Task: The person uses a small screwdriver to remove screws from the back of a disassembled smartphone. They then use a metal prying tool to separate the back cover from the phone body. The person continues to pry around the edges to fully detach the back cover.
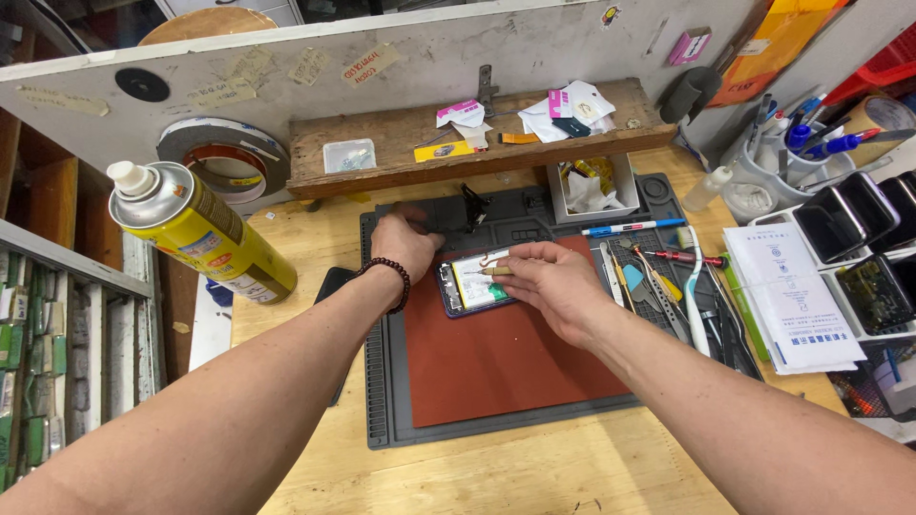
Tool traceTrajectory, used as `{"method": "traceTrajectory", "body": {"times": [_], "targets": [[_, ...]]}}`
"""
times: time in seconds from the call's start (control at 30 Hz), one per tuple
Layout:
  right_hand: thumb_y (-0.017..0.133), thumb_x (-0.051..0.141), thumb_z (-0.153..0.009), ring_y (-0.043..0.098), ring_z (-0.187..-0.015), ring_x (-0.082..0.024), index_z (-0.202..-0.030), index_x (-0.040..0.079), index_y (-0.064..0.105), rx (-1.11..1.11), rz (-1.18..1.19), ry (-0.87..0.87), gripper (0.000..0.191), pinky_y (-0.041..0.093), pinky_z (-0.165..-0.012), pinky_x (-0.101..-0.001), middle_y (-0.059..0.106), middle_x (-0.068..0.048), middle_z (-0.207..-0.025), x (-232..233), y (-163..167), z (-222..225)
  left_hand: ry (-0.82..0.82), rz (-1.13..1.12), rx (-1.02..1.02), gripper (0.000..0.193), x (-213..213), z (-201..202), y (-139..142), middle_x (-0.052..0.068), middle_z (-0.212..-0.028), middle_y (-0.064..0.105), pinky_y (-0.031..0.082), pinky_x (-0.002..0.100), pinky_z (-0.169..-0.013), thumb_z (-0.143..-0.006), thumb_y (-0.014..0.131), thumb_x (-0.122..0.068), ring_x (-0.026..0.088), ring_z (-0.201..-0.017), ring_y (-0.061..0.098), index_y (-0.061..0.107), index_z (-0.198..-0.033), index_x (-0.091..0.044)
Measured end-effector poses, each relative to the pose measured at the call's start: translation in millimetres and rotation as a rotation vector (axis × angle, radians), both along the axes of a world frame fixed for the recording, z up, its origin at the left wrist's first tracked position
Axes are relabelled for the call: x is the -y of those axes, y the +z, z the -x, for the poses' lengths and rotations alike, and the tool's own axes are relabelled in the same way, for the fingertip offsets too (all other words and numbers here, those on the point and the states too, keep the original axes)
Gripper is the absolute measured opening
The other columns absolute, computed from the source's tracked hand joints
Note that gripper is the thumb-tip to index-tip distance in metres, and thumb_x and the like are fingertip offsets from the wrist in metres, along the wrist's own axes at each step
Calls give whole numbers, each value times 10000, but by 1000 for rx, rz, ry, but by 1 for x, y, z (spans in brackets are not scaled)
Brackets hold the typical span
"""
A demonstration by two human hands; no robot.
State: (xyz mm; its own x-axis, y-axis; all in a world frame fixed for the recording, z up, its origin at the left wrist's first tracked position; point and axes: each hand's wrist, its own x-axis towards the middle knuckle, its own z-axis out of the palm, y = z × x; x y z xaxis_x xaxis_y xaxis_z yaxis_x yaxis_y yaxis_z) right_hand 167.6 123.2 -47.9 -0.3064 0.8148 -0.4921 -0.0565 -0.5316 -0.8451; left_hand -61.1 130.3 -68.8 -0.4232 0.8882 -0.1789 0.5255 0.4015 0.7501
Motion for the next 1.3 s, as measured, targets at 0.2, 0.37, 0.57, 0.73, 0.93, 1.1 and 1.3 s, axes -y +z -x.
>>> {"method": "traceTrajectory", "body": {"times": [0.2,0.37,0.57,0.73,0.93,1.1,1.3], "targets": [[637,101,-952,708,-1074,-229,-1185,17,584,4,2,-5,253,559,-969,-364,720,-132,-1127,0,1,1,41,-7,48,396,-3,-3,10,161,-1081,749,578,367,-887,-785,751,-64,277,-998,731,693,-1176,-47],[629,108,-956,707,-1085,-221,-1190,25,586,29,0,-1,252,558,-974,-357,717,-128,-1139,1,4,2,-8,52,166,303,-2,-8,22,135,-1106,755,622,330,-743,-875,681,-55,230,-783,774,696,-1176,-22],[623,110,-958,706,-1087,-217,-1190,25,589,41,0,2,249,562,-986,-349,720,-125,-1142,2,6,2,-19,16,212,291,0,-6,26,136,-1077,776,624,315,-692,-917,584,-28,209,-707,773,714,-1177,-13],[642,100,-946,715,-1053,-213,-1171,11,592,56,-34,20,247,571,-961,-352,739,-119,-1089,3,11,4,35,-19,266,277,5,1,26,139,-1008,787,594,314,-631,-933,575,-39,190,-638,722,712,-1172,-5],[696,71,-901,748,-919,-182,-1132,16,678,385,-292,163,238,624,-778,-310,750,-116,-1019,14,25,13,-126,130,179,392,49,-3,30,73,-893,740,572,324,-596,-870,732,-155,154,-651,669,678,-1243,-48],[665,75,-906,779,-876,-160,-1132,18,669,442,-439,317,233,650,-702,-290,772,-98,-976,22,31,17,-298,128,22,755,75,-12,30,83,-955,705,577,325,-770,-704,888,-201,193,-865,703,571,-1376,-69],[666,83,-911,769,-865,-155,-1139,37,673,479,-455,303,233,654,-712,-286,764,-97,-977,26,37,22,-338,164,-31,892,79,-17,33,82,-1088,663,566,349,-886,-656,920,-204,216,-1003,677,515,-1444,-103]]}}
